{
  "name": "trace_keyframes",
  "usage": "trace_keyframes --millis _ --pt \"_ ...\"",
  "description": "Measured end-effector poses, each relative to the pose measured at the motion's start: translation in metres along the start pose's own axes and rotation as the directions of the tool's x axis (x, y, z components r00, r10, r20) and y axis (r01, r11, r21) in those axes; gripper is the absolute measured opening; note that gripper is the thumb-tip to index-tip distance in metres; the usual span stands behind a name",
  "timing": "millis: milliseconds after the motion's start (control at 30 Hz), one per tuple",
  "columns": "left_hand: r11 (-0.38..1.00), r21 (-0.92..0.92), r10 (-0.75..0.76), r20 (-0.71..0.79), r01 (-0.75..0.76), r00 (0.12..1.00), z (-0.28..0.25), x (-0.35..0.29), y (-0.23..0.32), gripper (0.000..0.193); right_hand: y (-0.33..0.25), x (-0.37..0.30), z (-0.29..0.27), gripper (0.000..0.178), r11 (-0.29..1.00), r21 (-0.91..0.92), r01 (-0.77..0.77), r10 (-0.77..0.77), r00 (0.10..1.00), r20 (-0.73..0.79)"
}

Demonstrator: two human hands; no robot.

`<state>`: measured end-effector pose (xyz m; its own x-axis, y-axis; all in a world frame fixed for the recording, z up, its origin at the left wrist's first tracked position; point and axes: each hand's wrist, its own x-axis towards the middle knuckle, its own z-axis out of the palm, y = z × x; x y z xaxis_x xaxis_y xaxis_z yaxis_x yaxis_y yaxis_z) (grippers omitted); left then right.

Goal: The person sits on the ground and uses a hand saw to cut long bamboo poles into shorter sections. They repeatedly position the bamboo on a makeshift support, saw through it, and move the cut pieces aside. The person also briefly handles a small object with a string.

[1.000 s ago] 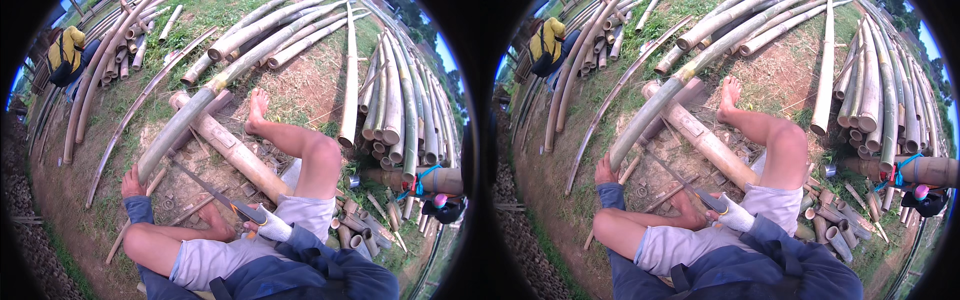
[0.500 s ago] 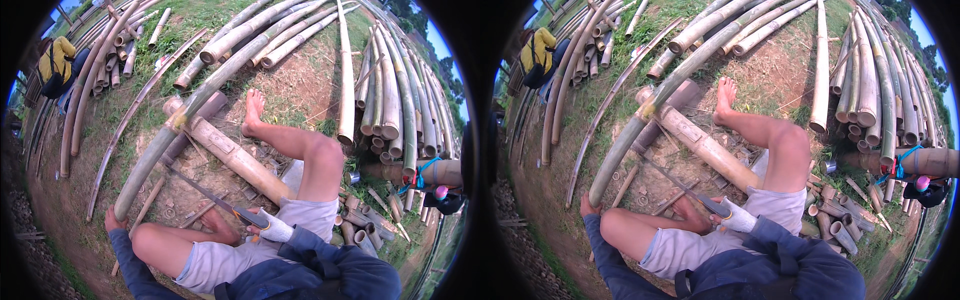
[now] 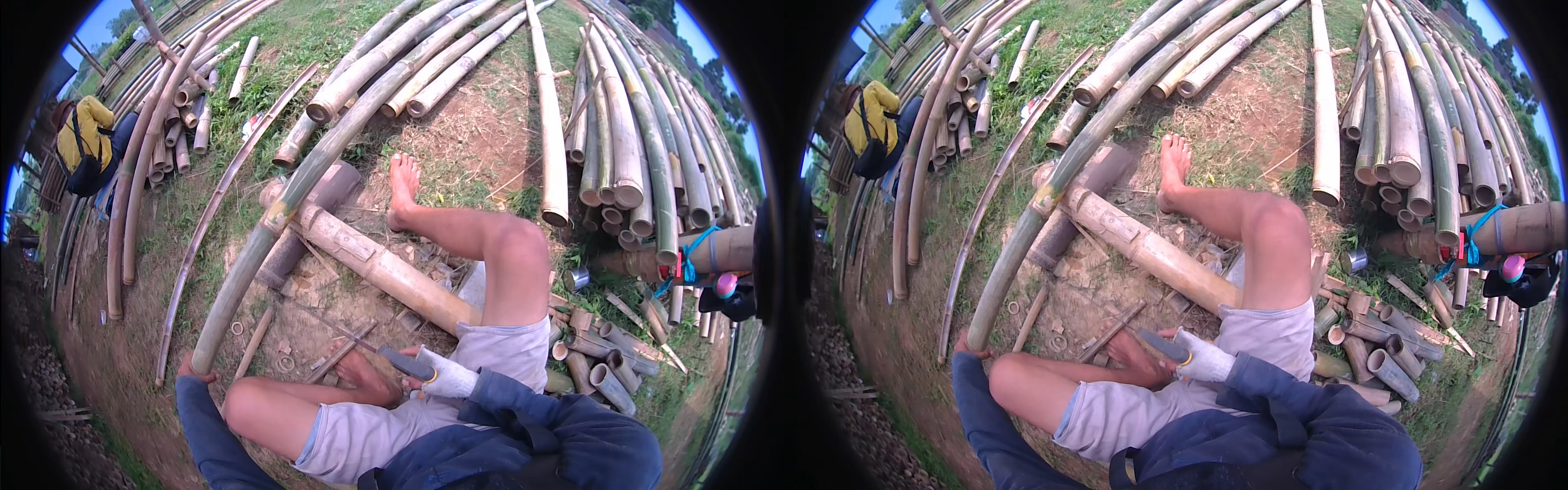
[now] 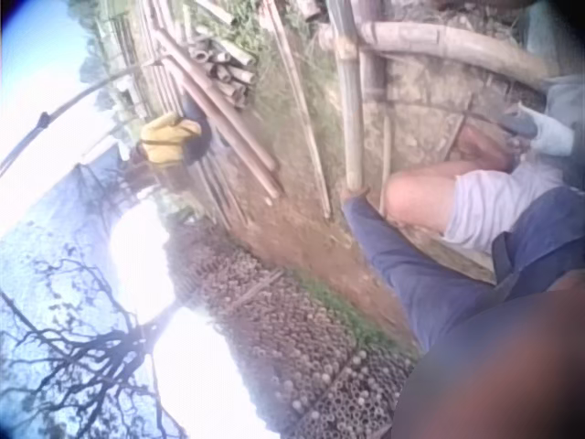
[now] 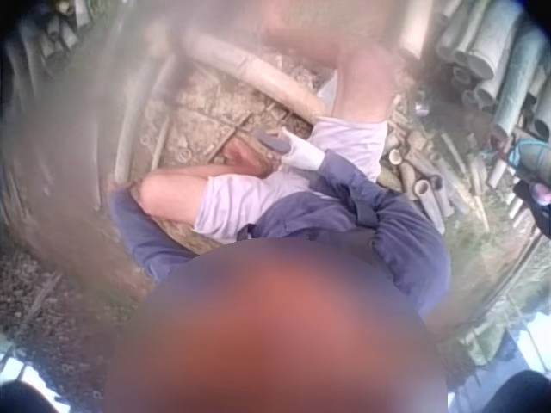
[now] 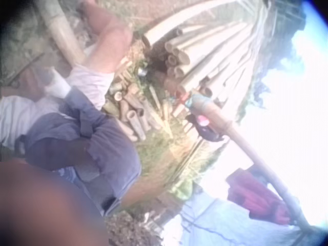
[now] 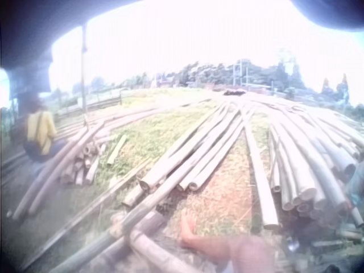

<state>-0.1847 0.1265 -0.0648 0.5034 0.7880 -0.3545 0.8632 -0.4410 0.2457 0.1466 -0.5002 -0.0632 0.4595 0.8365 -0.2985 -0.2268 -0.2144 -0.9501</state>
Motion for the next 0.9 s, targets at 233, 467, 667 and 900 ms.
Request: trace_keyframes --millis 233,467,667,900 --pt "0.998 -0.03 -0.05 0.098 0.053 0.994 -0.012 -0.006 0.024 0.112 0.004 0.001 -0.001 0.063 0.999 0.003 -0.053 0.053 0.998 0.031" --pt "0.929 -0.065 0.348 -0.173 -0.364 0.921 -0.005 0.018 0.133 0.127 -0.003 0.0 -0.001 0.062 0.997 -0.008 -0.073 0.074 0.997 0.039" --pt "0.858 -0.242 0.46 -0.025 -0.452 0.888 0.008 0.077 0.254 0.126 -0.017 -0.002 -0.001 0.063 0.987 -0.139 -0.081 0.089 0.994 0.055" --pt "0.96 0.199 0.217 -0.075 -0.199 0.973 0.021 0.052 0.306 0.096 -0.016 0.003 0.001 0.062 0.951 -0.286 0.121 -0.1 0.991 0.089"
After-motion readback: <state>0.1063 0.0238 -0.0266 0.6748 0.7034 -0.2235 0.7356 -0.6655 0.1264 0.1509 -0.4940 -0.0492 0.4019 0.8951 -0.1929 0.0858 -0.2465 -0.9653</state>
